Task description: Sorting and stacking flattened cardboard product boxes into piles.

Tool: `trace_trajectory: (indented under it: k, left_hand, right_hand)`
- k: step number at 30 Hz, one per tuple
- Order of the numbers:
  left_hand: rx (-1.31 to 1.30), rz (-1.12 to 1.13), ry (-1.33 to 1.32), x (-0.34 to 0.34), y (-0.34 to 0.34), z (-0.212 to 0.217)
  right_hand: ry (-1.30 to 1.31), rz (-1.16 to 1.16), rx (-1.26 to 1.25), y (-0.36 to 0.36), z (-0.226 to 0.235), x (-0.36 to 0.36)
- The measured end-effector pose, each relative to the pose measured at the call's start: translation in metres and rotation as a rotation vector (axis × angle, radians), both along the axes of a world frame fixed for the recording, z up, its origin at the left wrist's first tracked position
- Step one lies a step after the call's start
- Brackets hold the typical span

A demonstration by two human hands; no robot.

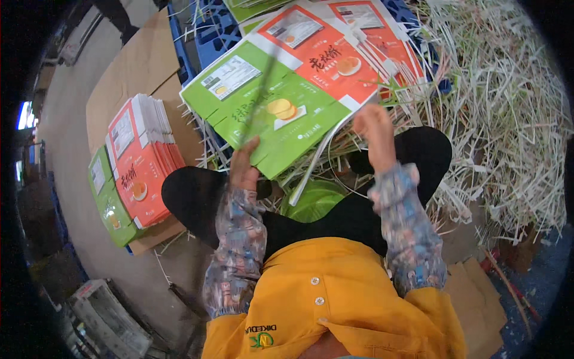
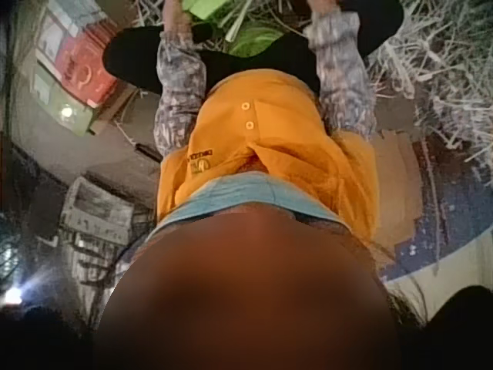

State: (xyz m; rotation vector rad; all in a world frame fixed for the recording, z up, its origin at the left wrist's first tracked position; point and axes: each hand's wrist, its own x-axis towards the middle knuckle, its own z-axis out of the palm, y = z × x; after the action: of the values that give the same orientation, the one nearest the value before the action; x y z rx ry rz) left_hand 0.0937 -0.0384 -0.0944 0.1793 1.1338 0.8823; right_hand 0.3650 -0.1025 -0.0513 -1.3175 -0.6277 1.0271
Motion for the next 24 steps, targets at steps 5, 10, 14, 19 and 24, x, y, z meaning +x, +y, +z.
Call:
trace_trajectory:
  k: [5,10,14,19,24]
  left_hand:
    - [0.015,-0.023,-0.045,-0.007,0.005,0.010]
    - [-0.020,-0.063,-0.017,-0.042,-0.001,0.020]
    - [0.040,-0.115,0.052,-0.050,-0.002,0.020]
    - [0.179,-0.211,0.300,-0.028,0.011,0.054]
    - [0.692,-0.547,0.806,-0.001,0.009,0.062]
  right_hand:
    - [0.295,-0.324,-0.455,0.034,-0.129,0.063]
    - [0.935,-0.333,0.029,0.052,-0.112,0.043]
    - [0.751,-0.308,-0.167,0.064,-0.109,0.052]
    - [-0.012,-0.080,-0.163,0.068,-0.093,0.041]
    - [-0.853,0.034,-0.110,0.052,-0.046,-0.025]
